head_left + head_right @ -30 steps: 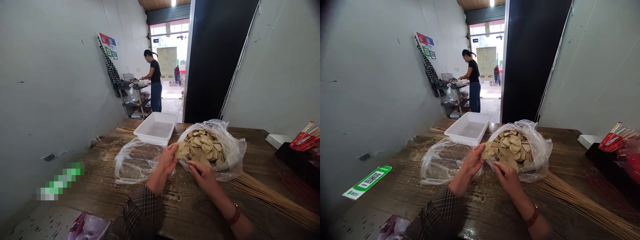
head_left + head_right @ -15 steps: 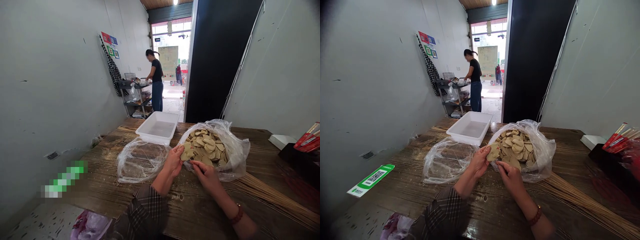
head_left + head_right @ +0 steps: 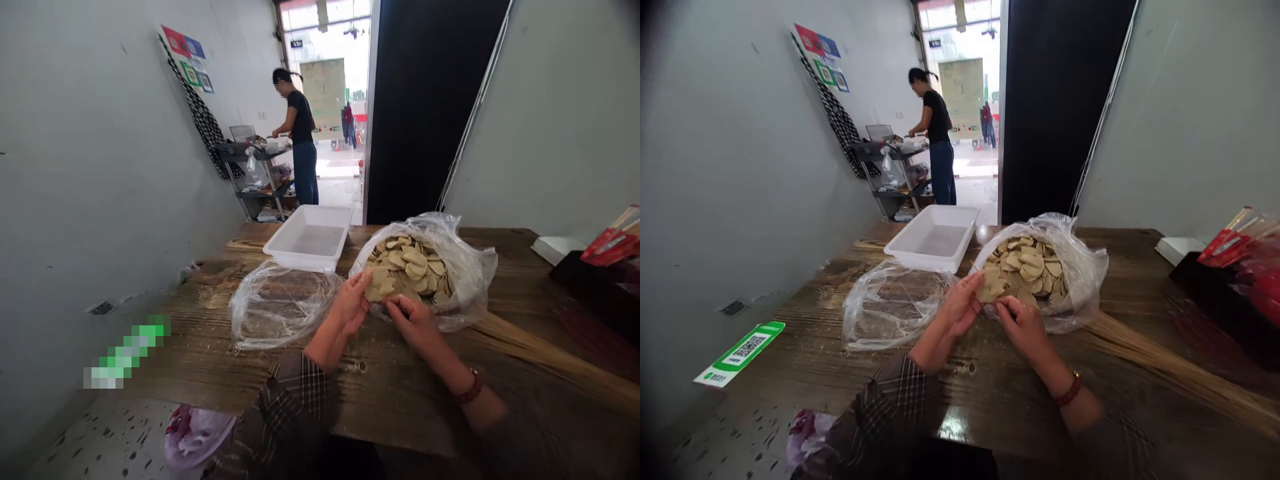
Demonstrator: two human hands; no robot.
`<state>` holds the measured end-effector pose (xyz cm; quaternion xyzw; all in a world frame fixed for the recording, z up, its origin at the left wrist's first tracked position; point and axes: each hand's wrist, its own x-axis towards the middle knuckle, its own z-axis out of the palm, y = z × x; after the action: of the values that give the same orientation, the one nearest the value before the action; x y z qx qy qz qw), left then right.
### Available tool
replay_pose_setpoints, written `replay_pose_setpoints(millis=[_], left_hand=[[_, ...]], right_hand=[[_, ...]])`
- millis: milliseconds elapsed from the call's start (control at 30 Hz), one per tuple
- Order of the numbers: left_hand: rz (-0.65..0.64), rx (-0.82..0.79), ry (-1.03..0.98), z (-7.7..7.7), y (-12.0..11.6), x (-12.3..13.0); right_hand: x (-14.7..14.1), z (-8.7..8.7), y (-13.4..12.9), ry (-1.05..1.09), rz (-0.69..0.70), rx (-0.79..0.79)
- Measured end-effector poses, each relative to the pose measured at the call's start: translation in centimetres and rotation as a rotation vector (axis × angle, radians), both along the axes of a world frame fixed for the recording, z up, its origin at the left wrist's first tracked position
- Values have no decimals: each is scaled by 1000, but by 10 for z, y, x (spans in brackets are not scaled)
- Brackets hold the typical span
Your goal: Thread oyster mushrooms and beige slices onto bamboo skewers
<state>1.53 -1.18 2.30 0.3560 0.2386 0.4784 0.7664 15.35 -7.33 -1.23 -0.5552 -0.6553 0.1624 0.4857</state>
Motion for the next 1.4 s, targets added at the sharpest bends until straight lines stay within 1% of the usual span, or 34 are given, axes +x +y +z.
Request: replay_pose_setpoints(millis=[67,167,233,300,367,433,533,600,633,700,767,867,1000,1100,1233,1400], left_hand=[[-5,1,10,1,5,-3],[38,19,67,1,11,-6],[76,77,150,-1,14,-7],[108,182,265,-5,15,-6],[137,319,404,-9,15,-4],[168,498,584,-12,14,-1],[187,858,886,-16,11,3],[172,1096,1063,-17,9,5],[164,1188,1145,-18,8,6],[149,1305,1306,-19,5,9],[132,1358,1433,-21,4,11],[124,1383,1526,-23,4,13],[108,1379,1572,-23,2,14],[69,1375,1615,-21,-1,14],[47,1373,1627,-20,-5,15],[41,1356,1667,-21,-8,14]], right_hand=[[3,4,-1,-2,-31,25],[12,11,0,-33,-92,53],[22,15,0,-75,-154,75],[34,18,1,-101,-236,109],[44,22,2,-87,-318,142],[50,25,2,-44,-366,156],[51,29,1,-6,-358,163],[47,30,0,-10,-332,176],[46,30,0,-15,-319,184],[43,30,0,-21,-307,191],[41,30,0,-14,-294,166],[39,30,2,11,-249,109],[44,29,3,13,-190,90],[54,23,1,-18,-158,82],[67,13,-1,-12,-173,53],[68,7,-2,18,-169,52]])
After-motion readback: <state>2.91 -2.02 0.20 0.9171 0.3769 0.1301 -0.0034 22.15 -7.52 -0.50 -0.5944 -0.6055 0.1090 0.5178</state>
